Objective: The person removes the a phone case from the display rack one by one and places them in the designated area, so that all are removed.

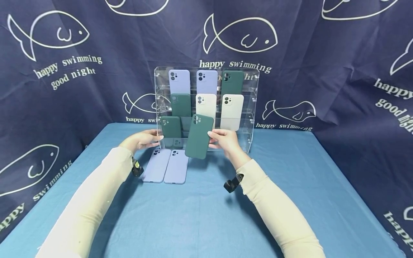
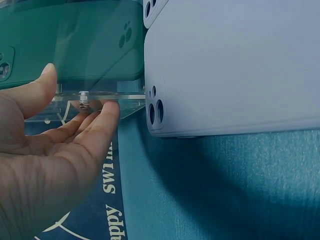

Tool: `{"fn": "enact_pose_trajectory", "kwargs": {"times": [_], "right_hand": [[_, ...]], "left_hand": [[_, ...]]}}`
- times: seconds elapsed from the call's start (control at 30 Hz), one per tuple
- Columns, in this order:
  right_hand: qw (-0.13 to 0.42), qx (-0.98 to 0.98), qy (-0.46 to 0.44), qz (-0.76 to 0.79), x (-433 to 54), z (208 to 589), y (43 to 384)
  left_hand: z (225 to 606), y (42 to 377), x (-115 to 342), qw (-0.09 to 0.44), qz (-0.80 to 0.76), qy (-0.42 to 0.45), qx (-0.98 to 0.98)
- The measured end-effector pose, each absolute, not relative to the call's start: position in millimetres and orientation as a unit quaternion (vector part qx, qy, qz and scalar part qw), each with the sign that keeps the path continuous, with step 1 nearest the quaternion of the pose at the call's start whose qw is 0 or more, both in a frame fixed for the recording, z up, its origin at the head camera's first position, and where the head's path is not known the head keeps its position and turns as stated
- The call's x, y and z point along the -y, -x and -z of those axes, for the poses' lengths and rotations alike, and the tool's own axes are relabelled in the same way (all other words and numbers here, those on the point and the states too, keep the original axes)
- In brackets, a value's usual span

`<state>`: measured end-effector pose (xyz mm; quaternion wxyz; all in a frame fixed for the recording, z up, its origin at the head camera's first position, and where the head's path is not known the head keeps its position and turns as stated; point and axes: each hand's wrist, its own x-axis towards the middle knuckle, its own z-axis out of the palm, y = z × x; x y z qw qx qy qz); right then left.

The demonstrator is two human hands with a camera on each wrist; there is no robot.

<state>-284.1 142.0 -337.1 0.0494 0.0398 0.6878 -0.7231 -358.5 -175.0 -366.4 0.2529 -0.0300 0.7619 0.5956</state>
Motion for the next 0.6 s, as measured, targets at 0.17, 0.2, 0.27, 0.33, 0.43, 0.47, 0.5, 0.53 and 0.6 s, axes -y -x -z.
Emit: {"fn": "enact_pose_trajectory", "kwargs": {"times": [0.17, 0.2, 0.27, 0.33, 0.43, 0.47, 0.5, 0.53, 0.6], "right_hand": [[0.076, -0.687, -0.033, 0.722, -144.0, 349.8, 281.7], [0.083, -0.689, -0.032, 0.719, -144.1, 352.2, 281.3], [0.096, -0.692, -0.032, 0.714, -144.7, 356.6, 280.2], [0.108, -0.697, -0.034, 0.708, -146.1, 360.2, 278.9], [0.128, -0.704, -0.043, 0.698, -147.8, 364.3, 277.0], [0.135, -0.706, -0.044, 0.694, -148.5, 365.8, 276.5], [0.141, -0.709, -0.046, 0.690, -149.3, 367.2, 276.1], [0.147, -0.710, -0.048, 0.687, -150.0, 368.7, 275.8], [0.156, -0.714, -0.048, 0.681, -151.2, 371.9, 275.4]], "left_hand": [[367.2, 357.5, 175.9, 0.254, -0.596, 0.032, -0.761], [367.3, 357.3, 176.3, 0.253, -0.596, 0.033, -0.762], [367.9, 357.7, 176.9, 0.254, -0.595, 0.029, -0.762], [368.1, 358.0, 176.7, 0.255, -0.596, 0.029, -0.761], [367.6, 358.6, 175.9, 0.258, -0.598, 0.028, -0.758], [367.0, 358.5, 175.5, 0.258, -0.599, 0.030, -0.757], [366.2, 358.3, 175.3, 0.259, -0.597, 0.031, -0.758], [365.4, 358.1, 175.0, 0.258, -0.596, 0.030, -0.760], [363.8, 357.6, 174.7, 0.259, -0.593, 0.027, -0.762]]}}
